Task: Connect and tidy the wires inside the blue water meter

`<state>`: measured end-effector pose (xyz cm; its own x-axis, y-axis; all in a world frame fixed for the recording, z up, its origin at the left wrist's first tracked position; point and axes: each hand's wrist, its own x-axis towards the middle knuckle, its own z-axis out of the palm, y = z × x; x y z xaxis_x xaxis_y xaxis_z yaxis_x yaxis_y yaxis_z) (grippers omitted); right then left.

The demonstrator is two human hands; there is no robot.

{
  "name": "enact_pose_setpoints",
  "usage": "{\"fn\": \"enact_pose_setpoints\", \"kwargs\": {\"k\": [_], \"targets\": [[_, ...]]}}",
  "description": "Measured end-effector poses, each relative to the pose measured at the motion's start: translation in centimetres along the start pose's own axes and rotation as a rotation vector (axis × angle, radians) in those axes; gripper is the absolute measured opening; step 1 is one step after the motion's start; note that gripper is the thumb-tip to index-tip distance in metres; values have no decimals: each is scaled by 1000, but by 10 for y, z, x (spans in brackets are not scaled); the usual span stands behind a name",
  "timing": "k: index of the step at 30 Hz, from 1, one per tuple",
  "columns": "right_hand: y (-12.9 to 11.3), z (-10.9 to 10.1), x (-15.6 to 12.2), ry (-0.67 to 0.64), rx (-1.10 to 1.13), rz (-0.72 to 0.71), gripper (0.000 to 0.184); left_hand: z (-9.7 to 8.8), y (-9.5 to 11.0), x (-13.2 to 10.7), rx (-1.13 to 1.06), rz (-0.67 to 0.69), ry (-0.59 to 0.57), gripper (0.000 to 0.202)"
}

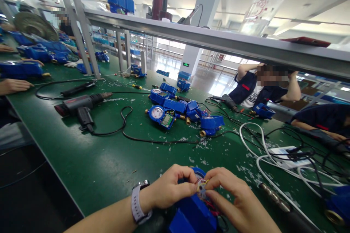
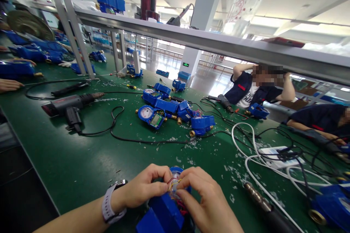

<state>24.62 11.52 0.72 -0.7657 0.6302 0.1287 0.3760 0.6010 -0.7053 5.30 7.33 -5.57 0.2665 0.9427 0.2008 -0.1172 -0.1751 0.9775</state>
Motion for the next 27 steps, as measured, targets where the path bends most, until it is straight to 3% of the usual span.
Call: {"fn": "enact_pose_setpoints", "kwargs": {"k": [12, 16, 20, 27], "targets": [[-1, -10, -3, 34, 54, 45, 17, -1, -1, 3, -75, -71, 11, 29], [-4, -3, -3, 36, 72, 68, 7, -1, -3, 2, -80, -60, 18, 30], [-5, 9, 1, 17, 50, 115, 10, -1, -2, 1, -73, -55, 24, 31], [0, 17, 8, 40, 134, 46, 12, 0, 3, 0, -84, -14, 14, 28]]}}
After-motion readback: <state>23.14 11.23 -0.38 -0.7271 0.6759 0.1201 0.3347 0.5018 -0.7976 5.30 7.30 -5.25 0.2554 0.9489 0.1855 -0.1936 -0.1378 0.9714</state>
